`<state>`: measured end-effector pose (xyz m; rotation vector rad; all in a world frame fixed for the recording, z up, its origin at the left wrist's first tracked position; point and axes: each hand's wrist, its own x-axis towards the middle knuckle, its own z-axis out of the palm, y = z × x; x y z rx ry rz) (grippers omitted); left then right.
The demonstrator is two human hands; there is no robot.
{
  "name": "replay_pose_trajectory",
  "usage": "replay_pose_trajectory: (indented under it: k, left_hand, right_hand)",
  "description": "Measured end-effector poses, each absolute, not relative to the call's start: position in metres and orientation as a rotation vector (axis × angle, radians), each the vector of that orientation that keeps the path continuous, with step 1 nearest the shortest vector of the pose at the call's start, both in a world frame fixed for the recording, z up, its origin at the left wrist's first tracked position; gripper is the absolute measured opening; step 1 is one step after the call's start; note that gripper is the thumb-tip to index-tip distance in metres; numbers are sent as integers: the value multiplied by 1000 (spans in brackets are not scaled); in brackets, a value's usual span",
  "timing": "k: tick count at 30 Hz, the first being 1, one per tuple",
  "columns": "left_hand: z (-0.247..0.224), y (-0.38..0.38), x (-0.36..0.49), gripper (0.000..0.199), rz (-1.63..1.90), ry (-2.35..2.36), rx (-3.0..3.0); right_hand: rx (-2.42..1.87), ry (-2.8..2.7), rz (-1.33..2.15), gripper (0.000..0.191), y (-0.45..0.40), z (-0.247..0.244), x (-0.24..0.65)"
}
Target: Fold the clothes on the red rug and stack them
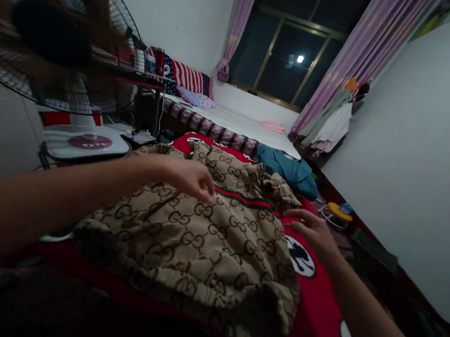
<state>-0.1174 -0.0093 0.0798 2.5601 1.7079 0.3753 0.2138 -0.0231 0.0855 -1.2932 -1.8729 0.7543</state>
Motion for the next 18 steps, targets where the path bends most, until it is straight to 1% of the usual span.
replay_pose_trajectory:
  k: [2, 4, 7, 9, 10, 11, 13, 16, 18]
  left_hand:
    - [77, 8, -96, 37, 408, 1740, 2546]
    - [66, 21, -81, 41, 460, 1799, 2529]
    - [35, 35, -69, 50, 529, 1898, 2479]
    - [10, 42, -66, 55, 558, 1943, 2442]
    - [0, 44, -65, 56, 573, 1949, 2434]
    - [-8, 46, -65, 58, 592, 1948, 2433]
    - [-18, 49, -66, 60, 630, 1935, 2447]
    - [-19, 48, -67, 60, 652, 1924, 2470]
    - [-18, 46, -68, 59, 658, 1911, 2491]
  right_hand:
    - [-1285, -1709, 482, 34, 13, 68, 207]
    - [-1369, -1604, 355, 48, 45, 49, 205]
    - [-1511, -1618, 73, 73, 82, 32, 211]
    - [-1588, -1699, -117, 82, 99, 28, 216]
    - [-1637, -1733, -177, 84, 106, 27, 217]
    - [-1693, -1760, -218, 83, 111, 26, 216]
    - [-1809, -1847, -281, 76, 120, 24, 211]
    - [-1870, -2059, -304, 51, 126, 27, 202]
    - [-1843, -2186, -273, 33, 124, 39, 203]
